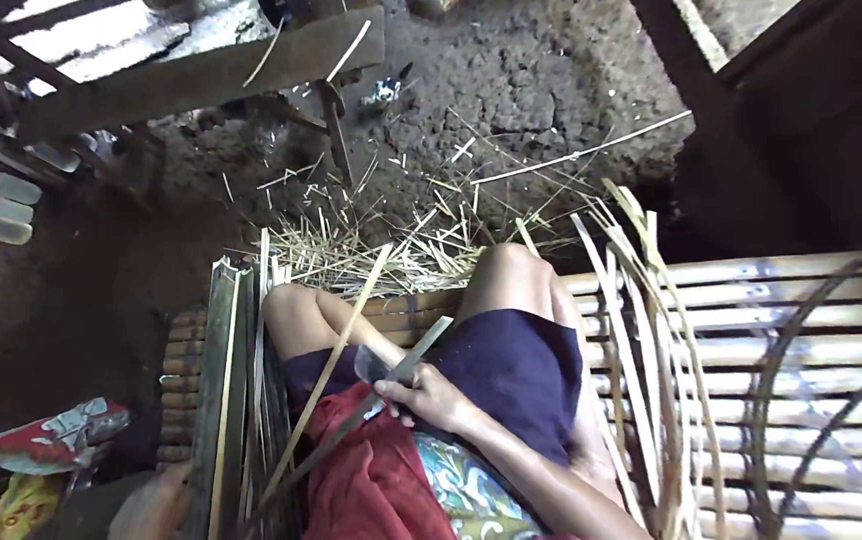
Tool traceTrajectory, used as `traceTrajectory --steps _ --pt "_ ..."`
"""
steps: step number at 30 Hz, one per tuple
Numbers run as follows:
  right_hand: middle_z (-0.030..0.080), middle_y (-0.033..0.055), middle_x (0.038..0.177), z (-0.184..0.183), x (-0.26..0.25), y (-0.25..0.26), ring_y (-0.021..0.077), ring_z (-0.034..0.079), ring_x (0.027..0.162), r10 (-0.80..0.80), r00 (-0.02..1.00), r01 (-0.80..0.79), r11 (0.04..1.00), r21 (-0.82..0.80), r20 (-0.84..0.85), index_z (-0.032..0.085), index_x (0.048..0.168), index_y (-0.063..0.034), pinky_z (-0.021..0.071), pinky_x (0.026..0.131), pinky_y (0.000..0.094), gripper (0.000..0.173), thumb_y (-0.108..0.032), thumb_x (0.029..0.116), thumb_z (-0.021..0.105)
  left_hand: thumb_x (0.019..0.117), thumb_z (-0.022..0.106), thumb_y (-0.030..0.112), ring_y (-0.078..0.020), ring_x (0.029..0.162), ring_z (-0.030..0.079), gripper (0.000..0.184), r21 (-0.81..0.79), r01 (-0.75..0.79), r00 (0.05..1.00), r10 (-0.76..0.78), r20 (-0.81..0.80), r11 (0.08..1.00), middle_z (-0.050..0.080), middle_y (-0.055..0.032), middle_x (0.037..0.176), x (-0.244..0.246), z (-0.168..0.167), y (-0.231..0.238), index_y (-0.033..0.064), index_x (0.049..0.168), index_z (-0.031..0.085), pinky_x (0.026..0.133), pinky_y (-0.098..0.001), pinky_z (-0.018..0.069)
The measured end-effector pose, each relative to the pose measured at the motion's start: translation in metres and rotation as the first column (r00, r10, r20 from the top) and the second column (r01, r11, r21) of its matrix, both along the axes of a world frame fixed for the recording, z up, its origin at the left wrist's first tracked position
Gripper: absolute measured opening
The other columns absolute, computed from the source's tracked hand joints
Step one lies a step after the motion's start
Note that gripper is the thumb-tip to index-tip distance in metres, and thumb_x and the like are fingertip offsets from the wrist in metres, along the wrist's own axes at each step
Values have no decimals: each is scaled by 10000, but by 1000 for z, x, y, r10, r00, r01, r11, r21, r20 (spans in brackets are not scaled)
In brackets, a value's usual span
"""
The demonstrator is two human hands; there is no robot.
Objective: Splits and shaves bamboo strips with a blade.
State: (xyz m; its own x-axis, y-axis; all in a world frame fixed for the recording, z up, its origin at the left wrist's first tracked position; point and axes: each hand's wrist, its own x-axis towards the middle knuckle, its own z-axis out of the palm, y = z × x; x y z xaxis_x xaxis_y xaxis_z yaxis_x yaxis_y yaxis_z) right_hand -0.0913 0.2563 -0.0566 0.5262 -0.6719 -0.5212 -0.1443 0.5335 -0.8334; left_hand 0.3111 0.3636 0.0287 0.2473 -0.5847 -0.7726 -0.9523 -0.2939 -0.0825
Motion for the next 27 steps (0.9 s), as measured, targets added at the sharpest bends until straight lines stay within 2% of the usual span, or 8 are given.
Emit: traceTrajectory --steps 3,6,9,12,15,17,22,27 --pt "632 -73 671 6 7 9 -8 577 544 59 996 -60 998 -22 -73 703 910 -56 509 557 188 343 -307 1071 533 1027 562 122 -376 1027 719 338 -655 9 916 -269 -297 756 730 -213 1126 -128 6 -66 -22 1320 650 909 -547 565" --pt "632 -44 683 15 3 18 12 585 579 53 991 -71 986 -149 -124 703 890 -31 513 594 219 360 -307 1056 542 1017 590 222 -346 1146 687 346 -780 83 798 -510 -320 621 743 -155 1155 -230 -6 -102 -2 1257 701 1016 -514 526" --pt "666 61 766 21 -9 29 130 641 688 61 986 -109 939 -325 -154 682 971 27 551 708 349 275 -235 994 605 1051 560 277 -341 1176 664 417 -581 162 711 -503 -492 798 722 -182 1175 -282 -12 -119 -6 1348 639 1105 -519 442" --pt "675 123 809 21 -32 29 244 660 769 199 966 -245 911 -331 -165 701 999 3 523 724 499 489 -480 928 692 1069 519 182 -153 852 676 326 -279 -75 531 -198 -824 957 721 -85 926 -286 -6 -133 6 1309 652 843 -331 545" --pt "660 107 816 16 -57 20 208 635 720 268 934 -307 940 -146 -236 681 1108 -5 531 692 447 442 -415 943 704 1103 405 150 -26 538 526 320 218 -283 232 287 -929 934 568 17 734 -270 9 -160 53 1347 588 508 -164 475" --pt "620 -28 728 11 -71 20 38 585 589 171 962 -193 978 -83 -215 682 1071 -47 520 583 236 273 -307 1002 640 1119 372 186 7 458 421 336 429 -260 165 477 -863 865 519 40 692 -260 22 -178 81 1342 599 412 -124 365" --pt "690 -77 828 14 -93 22 12 648 626 -54 998 52 998 42 37 641 1177 -86 574 605 182 194 -170 1043 527 1117 365 195 1 450 450 321 584 -144 254 600 -759 799 481 39 665 -255 46 -195 83 1274 622 406 -125 414" --pt "704 -59 947 27 -95 27 15 621 556 -43 990 24 990 141 132 495 1287 -109 552 510 178 267 -101 1039 397 1107 404 242 23 507 472 329 440 -36 399 416 -817 897 472 112 632 -252 34 -144 72 1216 664 483 -134 426"
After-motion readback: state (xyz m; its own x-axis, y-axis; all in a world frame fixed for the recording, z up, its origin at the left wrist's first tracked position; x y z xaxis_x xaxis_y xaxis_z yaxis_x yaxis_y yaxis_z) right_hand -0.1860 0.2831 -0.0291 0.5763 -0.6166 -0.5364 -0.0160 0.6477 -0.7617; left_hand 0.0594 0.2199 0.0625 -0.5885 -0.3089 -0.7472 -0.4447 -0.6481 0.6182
